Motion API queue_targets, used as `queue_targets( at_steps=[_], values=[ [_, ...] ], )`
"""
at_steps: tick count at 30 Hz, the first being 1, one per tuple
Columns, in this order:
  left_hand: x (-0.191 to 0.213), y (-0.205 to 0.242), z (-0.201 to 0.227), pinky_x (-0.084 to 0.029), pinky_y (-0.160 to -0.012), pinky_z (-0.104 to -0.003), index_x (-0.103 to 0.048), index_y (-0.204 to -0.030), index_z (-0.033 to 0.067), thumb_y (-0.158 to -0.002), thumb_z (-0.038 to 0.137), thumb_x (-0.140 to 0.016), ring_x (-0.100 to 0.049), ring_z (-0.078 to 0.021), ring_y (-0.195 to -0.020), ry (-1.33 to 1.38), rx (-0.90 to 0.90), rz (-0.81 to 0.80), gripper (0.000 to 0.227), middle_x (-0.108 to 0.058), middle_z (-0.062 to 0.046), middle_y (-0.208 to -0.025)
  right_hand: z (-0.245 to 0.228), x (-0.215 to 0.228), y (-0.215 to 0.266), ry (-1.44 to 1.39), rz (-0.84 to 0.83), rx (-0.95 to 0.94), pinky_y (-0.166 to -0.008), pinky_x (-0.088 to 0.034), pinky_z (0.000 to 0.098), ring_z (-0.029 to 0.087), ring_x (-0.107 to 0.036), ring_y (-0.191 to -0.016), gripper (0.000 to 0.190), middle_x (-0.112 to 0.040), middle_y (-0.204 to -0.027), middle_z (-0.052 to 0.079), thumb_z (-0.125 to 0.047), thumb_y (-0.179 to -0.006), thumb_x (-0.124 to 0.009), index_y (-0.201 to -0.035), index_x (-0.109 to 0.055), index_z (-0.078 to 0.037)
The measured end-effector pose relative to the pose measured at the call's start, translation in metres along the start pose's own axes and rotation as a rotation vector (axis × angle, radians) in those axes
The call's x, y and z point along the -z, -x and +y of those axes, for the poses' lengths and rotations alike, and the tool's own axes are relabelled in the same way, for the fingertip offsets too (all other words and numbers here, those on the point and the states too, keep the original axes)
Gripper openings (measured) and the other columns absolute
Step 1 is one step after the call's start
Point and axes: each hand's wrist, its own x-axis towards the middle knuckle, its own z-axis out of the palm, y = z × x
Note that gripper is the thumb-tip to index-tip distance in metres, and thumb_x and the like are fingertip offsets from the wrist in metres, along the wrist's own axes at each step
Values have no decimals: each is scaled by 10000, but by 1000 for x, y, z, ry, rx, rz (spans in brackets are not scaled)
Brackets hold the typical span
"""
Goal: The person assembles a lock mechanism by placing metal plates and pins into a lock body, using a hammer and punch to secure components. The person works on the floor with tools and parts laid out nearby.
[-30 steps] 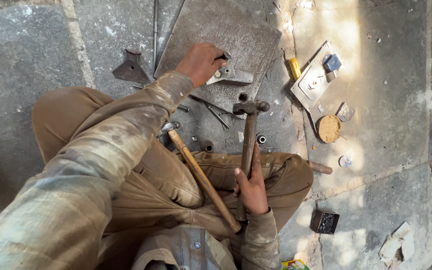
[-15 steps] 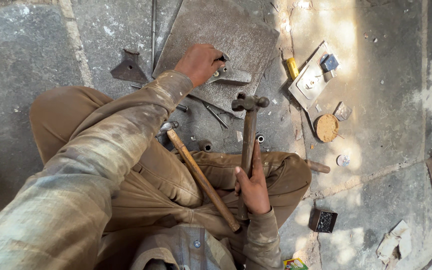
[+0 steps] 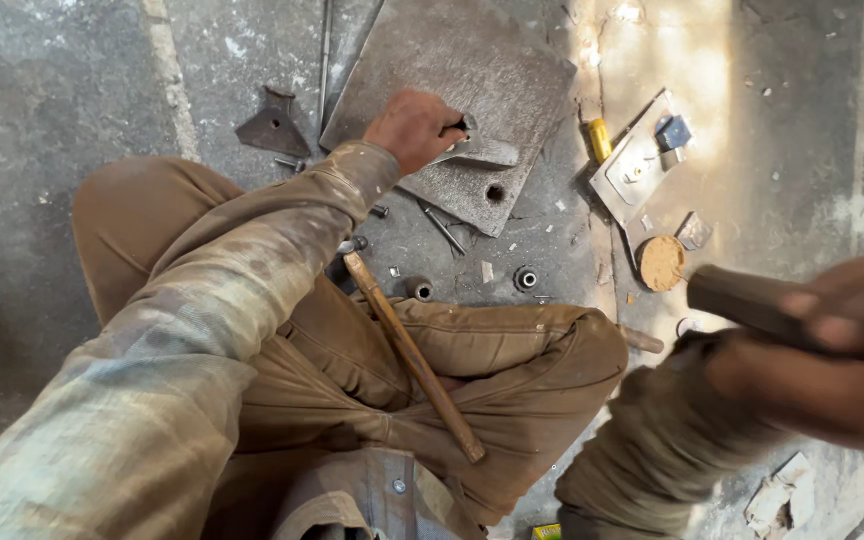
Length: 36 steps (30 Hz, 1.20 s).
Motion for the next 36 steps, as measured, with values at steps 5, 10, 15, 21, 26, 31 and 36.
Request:
queue_targets(
  at_steps=[5, 10, 15, 21, 26, 31, 36],
  values=[
    [-1, 7, 2, -535, -744, -427, -804, -1030, 93, -970, 294, -724, -666, -269, -770, 2, 78, -114, 224, -720, -101, -814, -12, -173, 8, -361, -59, -994, -518, -541, 284, 159, -624, -557, 783, -710, -932, 140, -121, -954, -613, -1600, -180, -207],
    [5, 3, 11, -553, -817, -436, -782, -1121, 85, -979, 299, -707, -675, -278, -836, -46, 23, -198, 268, -724, -104, -880, -19, -212, 83, -695, 243, -1106, -443, -455, 272, 100, -487, -526, 868, -582, -822, 52, -99, -966, -602, -1680, -128, -236],
    [17, -10, 12, -550, -797, -447, -776, -1098, 60, -951, 298, -711, -683, -296, -851, 20, 77, -218, 288, -721, -111, -942, -47, -212, 89, -857, 270, -1178, -460, -458, 253, 84, -491, -542, 897, -582, -872, 17, -64, -933, -584, -1676, -113, -238],
    [21, -12, 17, -554, -829, -455, -796, -1014, 58, -947, 311, -718, -687, -307, -834, -86, 94, -187, 273, -721, -140, -880, -59, -222, 106, -956, 267, -1217, -465, -471, 250, 84, -499, -538, 920, -561, -790, 21, -66, -930, -588, -1669, -75, -258],
    [19, -12, 19, -557, -845, -449, -779, -985, 29, -983, 310, -709, -685, -294, -839, -78, 165, -258, 290, -712, -140, -869, -62, -217, 100, -999, 284, -1200, -462, -469, 248, 81, -491, -528, 926, -547, -751, 14, -62, -935, -581, -1671, -56, -256],
    [20, -14, 19, -561, -846, -439, -785, -1000, 46, -984, 282, -702, -684, -280, -845, -27, 227, -269, 251, -708, -129, -875, -64, -205, 90, -1015, 312, -1146, -475, -470, 244, 75, -500, -548, 911, -544, -751, 12, -75, -957, -591, -1679, -57, -224],
    [22, -16, 21, -574, -824, -432, -785, -1035, 54, -956, 277, -718, -692, -278, -837, 13, 247, -231, 247, -720, -137, -915, -61, -185, 79, -979, 303, -1087, -478, -478, 242, 73, -504, -548, 905, -563, -777, 17, -76, -965, -582, -1680, -45, -214]
  ],
)
